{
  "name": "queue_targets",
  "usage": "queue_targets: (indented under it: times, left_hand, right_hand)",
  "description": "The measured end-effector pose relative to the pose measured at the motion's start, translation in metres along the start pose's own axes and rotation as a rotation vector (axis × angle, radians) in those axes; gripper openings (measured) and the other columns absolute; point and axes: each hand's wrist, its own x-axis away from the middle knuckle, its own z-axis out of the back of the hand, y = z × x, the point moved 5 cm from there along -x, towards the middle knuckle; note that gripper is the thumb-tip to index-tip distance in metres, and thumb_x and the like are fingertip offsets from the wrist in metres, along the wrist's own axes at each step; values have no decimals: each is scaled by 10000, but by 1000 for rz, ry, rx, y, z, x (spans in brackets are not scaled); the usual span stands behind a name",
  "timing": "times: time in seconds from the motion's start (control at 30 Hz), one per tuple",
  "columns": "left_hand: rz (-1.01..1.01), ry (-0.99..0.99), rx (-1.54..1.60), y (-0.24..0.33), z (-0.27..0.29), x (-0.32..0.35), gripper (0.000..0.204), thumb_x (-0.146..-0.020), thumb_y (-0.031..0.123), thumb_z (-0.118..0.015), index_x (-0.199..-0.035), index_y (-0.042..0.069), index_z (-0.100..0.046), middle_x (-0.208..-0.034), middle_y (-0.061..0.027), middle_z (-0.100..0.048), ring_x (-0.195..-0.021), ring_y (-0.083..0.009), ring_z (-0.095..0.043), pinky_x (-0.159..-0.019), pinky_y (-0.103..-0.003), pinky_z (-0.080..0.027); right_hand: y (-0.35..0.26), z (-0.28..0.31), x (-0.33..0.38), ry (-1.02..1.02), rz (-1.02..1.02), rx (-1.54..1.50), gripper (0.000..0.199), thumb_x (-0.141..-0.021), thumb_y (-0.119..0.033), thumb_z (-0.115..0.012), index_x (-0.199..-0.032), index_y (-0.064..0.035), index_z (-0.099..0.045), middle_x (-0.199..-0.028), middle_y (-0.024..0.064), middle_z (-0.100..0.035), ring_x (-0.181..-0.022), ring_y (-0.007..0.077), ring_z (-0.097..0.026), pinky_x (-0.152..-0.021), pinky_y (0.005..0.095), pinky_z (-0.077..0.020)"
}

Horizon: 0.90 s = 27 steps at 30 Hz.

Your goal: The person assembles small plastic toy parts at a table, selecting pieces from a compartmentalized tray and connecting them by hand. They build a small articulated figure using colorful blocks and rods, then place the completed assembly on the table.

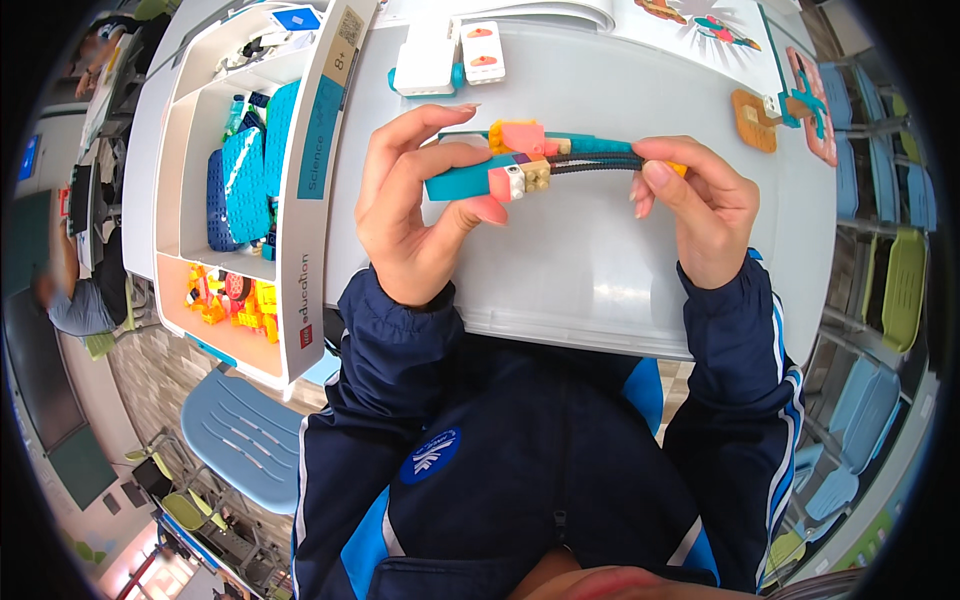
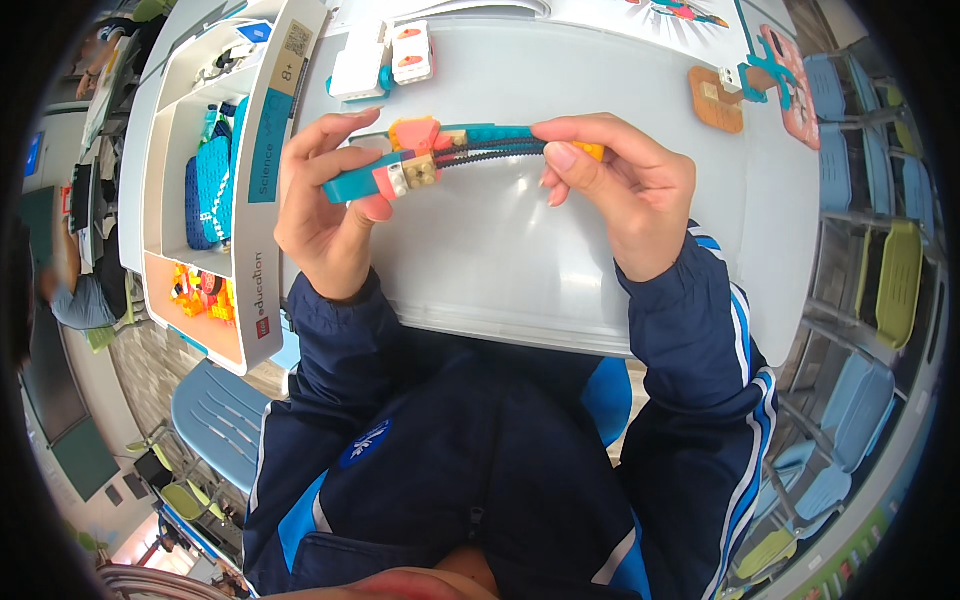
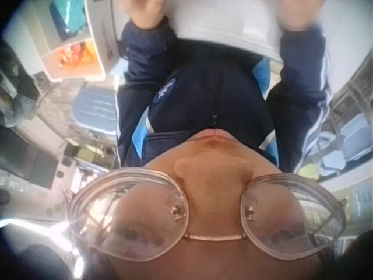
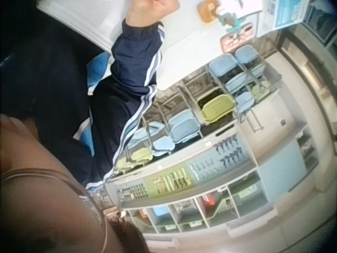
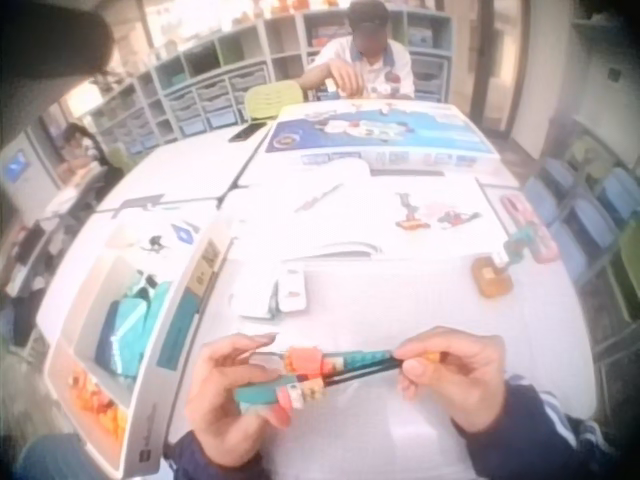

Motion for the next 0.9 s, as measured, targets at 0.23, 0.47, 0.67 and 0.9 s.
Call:
queue_targets:
  times: [0.23,0.47,0.67,0.9]
  left_hand:
    - [140,-34,206,-8,0,0,370,-844,227,-830,-1096,-3,-688,-1337,-189,-564,-1226,-316,-599,-1025,-431,-490]
    - [468,-20,642,-12,0,3,532,-858,125,-782,-1321,-16,-561,-1357,-218,-569,-1230,-263,-589,-1013,-375,-487]
    - [444,-34,656,-6,2,7,427,-900,27,-726,-1295,-47,-583,-1260,-195,-651,-1090,-207,-661,-939,-316,-520]
    - [547,11,594,-11,2,10,336,-946,60,-700,-1253,-59,-633,-1142,-172,-719,-1026,-166,-684,-903,-279,-528]
  right_hand:
    - [-4,0,-1,-64,34,-65,175,-963,-9,-644,-1105,75,-701,-916,131,-683,-755,159,-657,-671,265,-543]
    - [-2,1,0,-47,71,-72,158,-955,-3,-648,-1083,81,-687,-1011,171,-682,-786,179,-668,-696,283,-560]
    - [-3,3,0,-29,87,-52,157,-948,2,-656,-1083,76,-686,-1058,184,-675,-808,189,-671,-708,293,-567]
    - [-4,4,-2,-36,77,-54,179,-956,-11,-642,-1109,70,-685,-969,154,-672,-750,166,-651,-657,273,-537]
